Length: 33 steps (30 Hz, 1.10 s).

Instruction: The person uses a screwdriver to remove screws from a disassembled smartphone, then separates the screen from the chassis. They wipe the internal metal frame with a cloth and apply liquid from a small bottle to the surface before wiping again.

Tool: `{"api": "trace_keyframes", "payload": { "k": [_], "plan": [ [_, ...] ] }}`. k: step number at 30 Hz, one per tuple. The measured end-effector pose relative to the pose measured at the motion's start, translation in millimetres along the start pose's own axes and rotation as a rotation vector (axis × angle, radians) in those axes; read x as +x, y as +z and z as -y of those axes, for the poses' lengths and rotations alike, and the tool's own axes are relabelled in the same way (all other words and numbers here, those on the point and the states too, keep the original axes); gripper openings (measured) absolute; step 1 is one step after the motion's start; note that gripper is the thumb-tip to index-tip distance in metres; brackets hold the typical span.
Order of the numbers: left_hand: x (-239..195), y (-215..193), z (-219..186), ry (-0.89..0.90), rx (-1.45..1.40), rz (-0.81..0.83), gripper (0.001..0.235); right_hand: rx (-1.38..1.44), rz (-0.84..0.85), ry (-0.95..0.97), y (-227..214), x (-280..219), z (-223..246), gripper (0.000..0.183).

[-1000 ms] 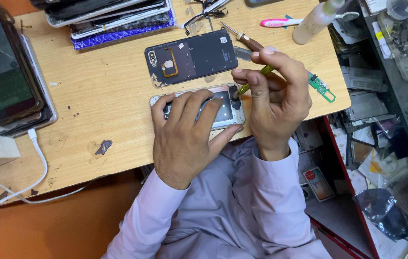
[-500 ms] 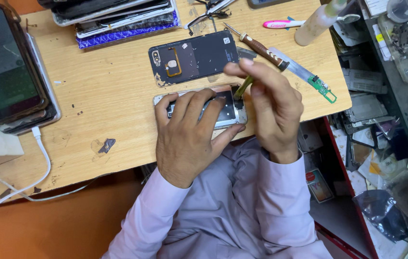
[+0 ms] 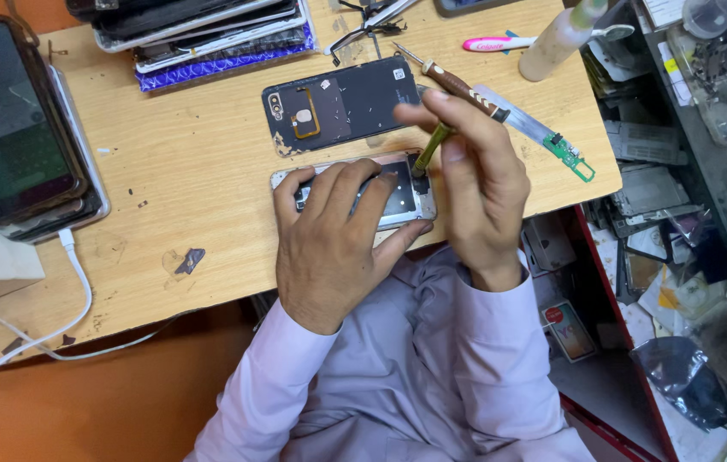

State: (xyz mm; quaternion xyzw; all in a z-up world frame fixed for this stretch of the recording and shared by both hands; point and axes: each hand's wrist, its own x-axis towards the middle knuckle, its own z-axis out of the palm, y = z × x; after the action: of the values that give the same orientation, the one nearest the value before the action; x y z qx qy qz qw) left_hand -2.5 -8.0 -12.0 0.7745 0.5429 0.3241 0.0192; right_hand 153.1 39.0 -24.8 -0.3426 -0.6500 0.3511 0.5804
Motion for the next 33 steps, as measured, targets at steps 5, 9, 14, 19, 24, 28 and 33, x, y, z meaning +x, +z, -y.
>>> {"api": "trace_keyframes", "payload": {
  "k": [5,9,14,19,24,28,33],
  "plan": [
    [0.4,0.0,-0.4,-0.007,-0.002,0.008,0.053,-0.022,0.01,0.048,-6.6,-0.6,1.3,0.037],
    [0.8,-0.7,0.0,0.0,0.007,0.009,0.054,-0.131,0.067,-0.048,-13.5,-5.9,-4.6,0.061],
    [0.9,-0.5,-1.6,-0.014,-0.02,-0.042,0.04,0.091,-0.09,0.0,-19.8,-13.2,-6.3,0.059],
    [1.9,-1.9,-2.2,0.005,0.002,-0.062,0.016,0.188,-0.143,0.116,-23.0,-14.9,-7.2,0.068],
    [15.6,-7.4,6.4,0.003,0.059,-0.059,0.009,0.12,-0.144,0.008,-31.3,-16.5,-17.6,0.062],
    [43.7,-2.5,19.4,0.003,0.169,-0.081,0.008,0.073,-0.056,0.018,-33.2,-19.0,-23.3,0.06],
    [45.0,-0.1,20.1,0.025,0.193,-0.086,0.016,0.043,-0.007,0.011,-29.6,-18.9,-24.9,0.058]
  ]
}}
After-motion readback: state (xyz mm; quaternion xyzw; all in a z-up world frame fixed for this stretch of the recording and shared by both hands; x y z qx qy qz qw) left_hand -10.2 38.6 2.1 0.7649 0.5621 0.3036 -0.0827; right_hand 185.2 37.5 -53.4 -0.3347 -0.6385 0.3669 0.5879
